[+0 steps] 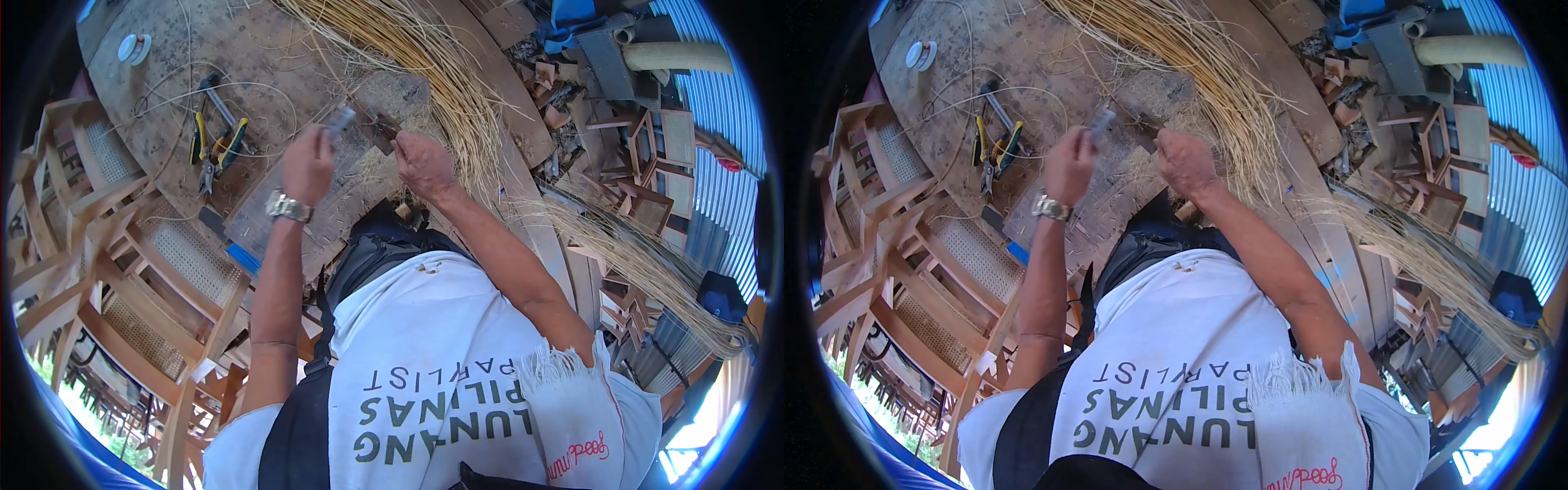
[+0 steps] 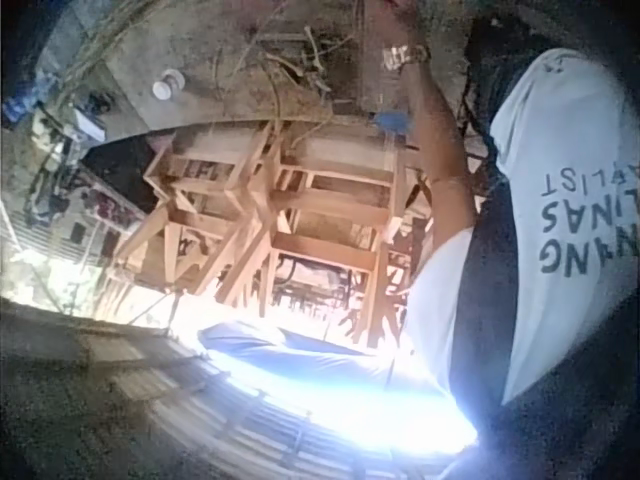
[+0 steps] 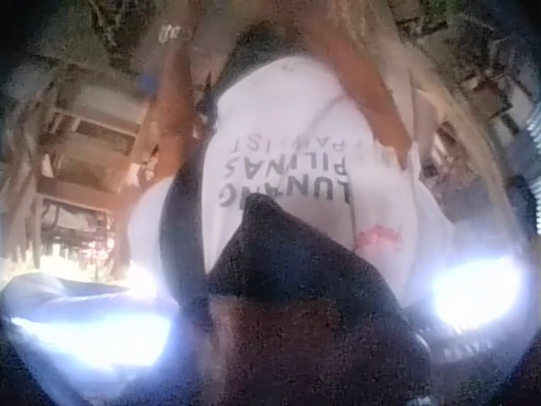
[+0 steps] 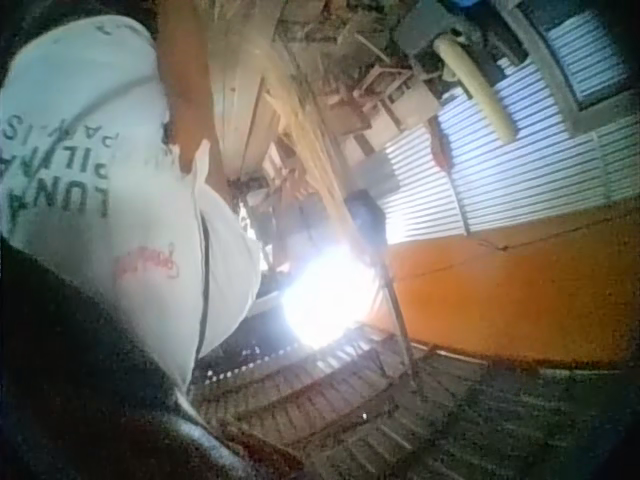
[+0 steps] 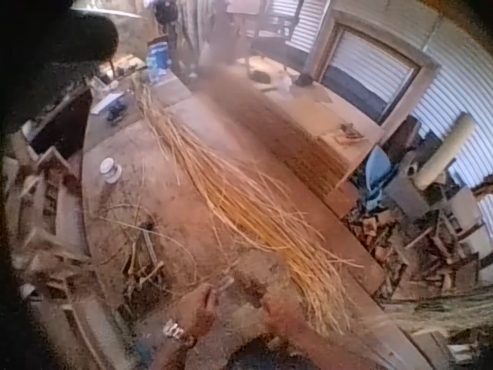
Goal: Measuring and cutting natural fiber strands on a workshop table for furniture upholstery preparation.
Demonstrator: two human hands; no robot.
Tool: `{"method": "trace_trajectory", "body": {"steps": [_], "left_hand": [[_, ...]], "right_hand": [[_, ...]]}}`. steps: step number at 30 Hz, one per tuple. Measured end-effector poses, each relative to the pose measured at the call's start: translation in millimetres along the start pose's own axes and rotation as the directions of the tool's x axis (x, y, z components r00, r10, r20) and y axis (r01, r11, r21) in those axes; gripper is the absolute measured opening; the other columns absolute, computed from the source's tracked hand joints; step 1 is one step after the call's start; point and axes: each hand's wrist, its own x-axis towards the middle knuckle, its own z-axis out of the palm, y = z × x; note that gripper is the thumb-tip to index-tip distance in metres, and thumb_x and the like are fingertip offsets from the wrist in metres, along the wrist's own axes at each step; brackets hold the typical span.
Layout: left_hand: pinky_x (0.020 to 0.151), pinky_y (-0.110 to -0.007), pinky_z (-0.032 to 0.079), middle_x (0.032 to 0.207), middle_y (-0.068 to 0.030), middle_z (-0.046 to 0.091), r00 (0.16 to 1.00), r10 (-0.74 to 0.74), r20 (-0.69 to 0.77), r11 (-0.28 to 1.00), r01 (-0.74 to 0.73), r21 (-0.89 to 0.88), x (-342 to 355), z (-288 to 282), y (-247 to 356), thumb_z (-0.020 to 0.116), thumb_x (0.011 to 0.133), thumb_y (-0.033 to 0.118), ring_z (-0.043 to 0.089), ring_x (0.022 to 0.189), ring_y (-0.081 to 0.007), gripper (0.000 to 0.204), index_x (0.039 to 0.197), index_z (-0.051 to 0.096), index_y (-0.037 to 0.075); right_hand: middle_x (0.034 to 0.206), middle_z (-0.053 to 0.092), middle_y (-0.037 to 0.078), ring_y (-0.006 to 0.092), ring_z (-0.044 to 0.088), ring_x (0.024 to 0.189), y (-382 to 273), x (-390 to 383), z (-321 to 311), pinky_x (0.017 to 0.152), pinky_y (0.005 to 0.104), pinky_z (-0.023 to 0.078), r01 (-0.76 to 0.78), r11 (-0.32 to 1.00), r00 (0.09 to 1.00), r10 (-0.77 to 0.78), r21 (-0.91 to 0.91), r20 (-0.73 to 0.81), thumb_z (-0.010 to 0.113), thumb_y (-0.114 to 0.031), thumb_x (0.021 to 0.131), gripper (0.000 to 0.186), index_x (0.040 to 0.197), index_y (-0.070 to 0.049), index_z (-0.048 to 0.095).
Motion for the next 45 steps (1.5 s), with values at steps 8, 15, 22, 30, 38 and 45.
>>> {"method": "trace_trajectory", "body": {"steps": [8,15,22,30,38,45], "left_hand": [[0.06,-0.049,0.043,0.073,-0.0206,0.059,0.996,0.079,0.034,0.972,-0.084,0.218,-25.5,57.5,12.2,0.049,0.092,0.024,0.057,0.069,-0.0422,0.019,0.088,0.054,0.006],[0.064,-0.051,0.044,0.078,-0.02,0.062,0.982,0.151,0.111,0.937,-0.178,0.3,-53.3,81.2,32.1,0.048,0.092,0.028,0.059,0.076,-0.0411,0.021,0.089,0.053,0.007],[0.066,-0.051,0.045,0.082,-0.0203,0.062,0.974,0.209,0.083,0.924,-0.225,0.31,-47.9,78.6,32.9,0.048,0.092,0.029,0.059,0.078,-0.0415,0.022,0.092,0.056,0.009],[0.069,-0.051,0.045,0.085,-0.02,0.063,0.988,0.118,0.098,0.919,-0.146,0.365,-94.6,60.5,45.3,0.049,0.091,0.029,0.059,0.082,-0.0416,0.022,0.093,0.058,0.009],[0.069,-0.05,0.046,0.085,-0.0204,0.063,0.989,0.12,0.09,0.914,-0.145,0.378,-72.4,80.6,46.0,0.051,0.09,0.029,0.059,0.081,-0.042,0.021,0.092,0.059,0.009],[0.068,-0.049,0.046,0.082,-0.0201,0.063,0.977,0.193,0.085,0.898,-0.211,0.386,-61.5,85.9,62.3,0.053,0.089,0.027,0.059,0.079,-0.0413,0.02,0.089,0.06,0.009]], "right_hand": [[0.069,0.056,0.017,0.0363,0.057,0.066,-2.1,-25.6,-4.4,0.059,0.0449,0.045,-0.006,1.0,1.0,0.006,0.012,-0.029,0.053,-0.02,0.089,0.019,0.078,-0.005,0.053],[0.069,0.059,0.018,0.0384,0.059,0.068,24.2,-71.3,-8.3,0.059,0.0464,0.045,-0.128,0.979,0.987,0.141,0.156,-0.075,0.053,-0.026,0.088,0.024,0.076,-0.005,0.055],[0.066,0.054,0.02,0.0381,0.053,0.059,73.7,-156.5,-17.5,0.055,0.0442,0.041,-0.08,0.949,0.98,0.13,0.305,-0.147,0.052,-0.023,0.09,0.027,0.075,0.0,0.053],[0.101,0.062,0.024,0.0388,0.059,0.096,182.6,-412.1,-58.4,0.083,0.0435,0.046,-0.471,0.881,0.71,0.405,-0.04,0.576,0.058,-0.039,0.084,0.042,0.105,-0.003,0.063],[0.094,0.067,0.019,0.0295,0.064,0.082,60.1,-164.8,-67.2,0.074,0.0381,0.049,-0.572,0.736,0.798,0.399,0.361,0.451,0.058,-0.043,0.086,0.057,0.117,0.004,0.054],[0.081,0.062,0.022,0.0362,0.06,0.07,46.9,-106.6,-25.6,0.066,0.0405,0.046,-0.27,0.84,0.955,0.296,0.47,0.02,0.054,-0.036,0.087,0.037,0.085,0.0,0.062]]}}
